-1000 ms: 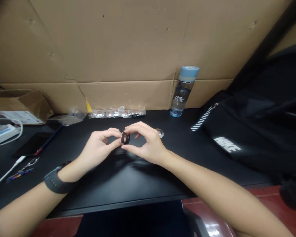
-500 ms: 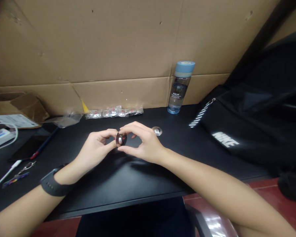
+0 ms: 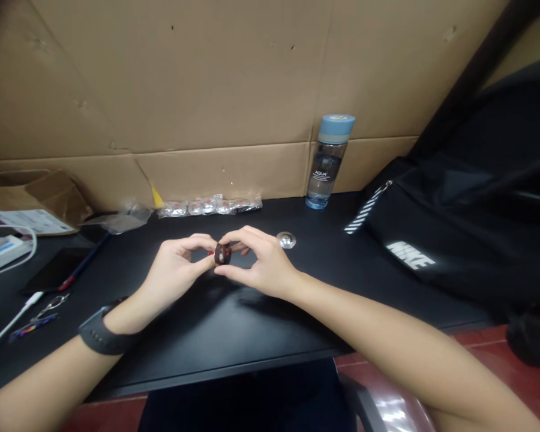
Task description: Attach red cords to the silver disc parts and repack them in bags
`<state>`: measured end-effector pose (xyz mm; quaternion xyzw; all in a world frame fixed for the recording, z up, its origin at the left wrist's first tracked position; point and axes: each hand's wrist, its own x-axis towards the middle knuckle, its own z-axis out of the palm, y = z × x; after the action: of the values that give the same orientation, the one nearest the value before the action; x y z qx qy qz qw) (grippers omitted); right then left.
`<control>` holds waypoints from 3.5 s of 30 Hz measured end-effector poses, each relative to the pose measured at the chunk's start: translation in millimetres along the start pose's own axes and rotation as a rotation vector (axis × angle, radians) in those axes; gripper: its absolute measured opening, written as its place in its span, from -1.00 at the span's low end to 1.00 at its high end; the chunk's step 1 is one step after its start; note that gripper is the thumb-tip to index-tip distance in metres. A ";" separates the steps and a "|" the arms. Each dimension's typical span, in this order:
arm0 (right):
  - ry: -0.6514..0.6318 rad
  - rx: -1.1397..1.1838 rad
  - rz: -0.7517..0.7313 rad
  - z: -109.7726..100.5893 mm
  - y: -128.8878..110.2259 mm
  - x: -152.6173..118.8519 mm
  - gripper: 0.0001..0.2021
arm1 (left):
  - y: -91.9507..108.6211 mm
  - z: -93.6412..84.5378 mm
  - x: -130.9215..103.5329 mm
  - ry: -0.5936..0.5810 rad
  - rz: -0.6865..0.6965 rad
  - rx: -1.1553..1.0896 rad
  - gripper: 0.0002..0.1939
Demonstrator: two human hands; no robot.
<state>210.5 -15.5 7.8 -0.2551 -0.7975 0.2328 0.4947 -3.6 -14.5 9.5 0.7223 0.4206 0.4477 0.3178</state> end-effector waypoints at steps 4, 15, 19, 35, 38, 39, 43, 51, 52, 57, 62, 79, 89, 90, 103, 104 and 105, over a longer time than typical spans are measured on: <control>-0.011 0.089 0.135 2.6 -0.7 -1.7 -0.58 | -3.9 0.5 -2.7 0.053 0.074 0.122 -0.92; -0.018 0.150 0.177 1.0 8.2 -2.0 -0.51 | -8.6 1.7 -3.5 0.005 0.009 0.131 -0.88; -0.040 0.150 0.173 1.3 11.5 -3.6 -0.50 | -5.4 1.7 -1.8 -0.045 -0.005 0.084 -0.90; -0.041 0.170 0.146 3.8 12.2 -4.6 -0.55 | -8.5 6.6 -1.3 -0.091 0.006 0.153 -0.86; -0.032 0.157 0.140 4.6 12.4 -4.8 -0.55 | -11.9 8.8 -0.6 -0.079 0.009 0.132 -0.87; -0.028 0.145 0.131 4.7 12.0 -4.5 -0.55 | -12.7 9.2 -0.3 -0.075 -0.005 0.117 -0.87; -0.027 0.030 0.058 2.5 9.0 -1.5 -0.57 | -11.7 9.9 0.8 -0.091 -0.116 -0.056 -0.88; -0.092 -0.131 -0.180 -3.8 6.9 1.8 -0.59 | -6.9 7.8 1.3 -0.247 -0.267 -0.375 -0.83; -0.086 -0.131 -0.169 -3.6 6.0 1.5 -0.59 | -6.8 7.9 0.9 -0.251 -0.264 -0.375 -0.84; -0.007 -0.029 0.046 -0.2 2.2 -1.6 -0.55 | -4.0 9.0 -0.2 -0.178 -0.182 -0.276 -0.86; 0.002 0.027 0.080 2.1 3.9 -2.4 -0.55 | -0.7 7.4 0.9 -0.086 -0.103 -0.080 -0.87; -0.018 -0.105 -0.089 -6.1 1.6 2.0 -0.59 | 2.0 3.9 0.5 -0.212 -0.166 -0.268 -0.67; -0.009 -0.122 -0.062 -6.3 4.6 -1.3 -0.56 | -0.4 1.8 1.6 -0.249 -0.214 -0.459 -0.55; -0.011 -0.124 -0.060 -6.9 4.4 -1.3 -0.55 | -1.0 1.9 1.6 -0.251 -0.211 -0.469 -0.54; -0.022 -0.210 -0.079 -11.8 1.5 5.0 -0.91 | -0.2 1.5 -0.5 -0.194 -0.108 -0.505 -0.47; -0.020 -0.215 -0.079 -11.7 1.7 4.6 -0.92 | -0.1 1.7 -0.7 -0.190 -0.102 -0.485 -0.46; -0.016 -0.221 -0.081 -11.6 1.9 4.3 -0.92 | -0.1 2.0 -0.9 -0.185 -0.094 -0.458 -0.46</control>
<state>219.7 -10.0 14.1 -0.2739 -0.8319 0.1254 0.4660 -2.0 -15.5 8.3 0.6490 0.3106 0.4477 0.5309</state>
